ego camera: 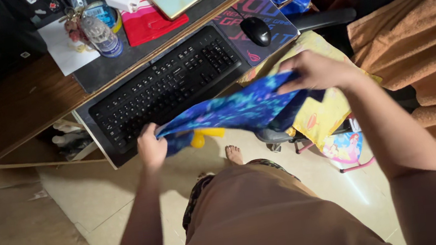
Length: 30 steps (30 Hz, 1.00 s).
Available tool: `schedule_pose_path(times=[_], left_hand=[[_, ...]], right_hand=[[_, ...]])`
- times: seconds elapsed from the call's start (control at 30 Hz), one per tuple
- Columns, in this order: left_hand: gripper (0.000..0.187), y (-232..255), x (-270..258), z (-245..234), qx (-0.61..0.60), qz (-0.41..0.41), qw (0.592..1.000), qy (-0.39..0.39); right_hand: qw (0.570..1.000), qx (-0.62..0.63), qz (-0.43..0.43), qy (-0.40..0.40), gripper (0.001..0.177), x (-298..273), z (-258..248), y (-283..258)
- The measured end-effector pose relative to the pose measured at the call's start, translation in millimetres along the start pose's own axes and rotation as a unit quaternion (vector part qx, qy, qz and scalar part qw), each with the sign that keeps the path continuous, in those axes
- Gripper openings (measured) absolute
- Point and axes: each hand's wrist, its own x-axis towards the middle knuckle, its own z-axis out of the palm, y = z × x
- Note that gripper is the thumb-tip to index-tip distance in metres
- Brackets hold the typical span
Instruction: The person organizes a cluttered desk by moving a printer, stacking a pillow, and arranging a keyboard and mouse. They then plug in a phone charger, connect a phone, and tidy various cables and small items on the desk surface.
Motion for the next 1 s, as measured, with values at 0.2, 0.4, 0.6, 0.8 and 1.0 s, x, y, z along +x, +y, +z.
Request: schedule_pose_path(times=[0.2, 0.4, 0.6, 0.8, 1.0], left_hand=[[0.032, -13, 7, -50, 0.058, 0.044, 0.965, -0.253], [0.032, -15, 28, -106, 0.076, 0.029, 0.972, -0.221], [0.035, -24, 46, -143, 0.055, -0.015, 0.985, -0.161], [0.035, -50, 32, -159, 0.023, -0.043, 0.990, -0.130], [0.035, -94, 53, -127, 0.048, -0.099, 0.993, 0.043]], right_hand=[[0.952, -0.267, 0.109, 0.103, 0.033, -13, -13, 90], [0.887, -0.366, 0.171, 0.223, 0.029, -11, -18, 168], [0.835, -0.430, 0.114, 0.325, 0.015, 22, -37, 236], [0.860, -0.386, 0.159, 0.293, 0.009, 52, -47, 282], [0.834, -0.396, 0.074, 0.378, 0.013, 110, -50, 308]])
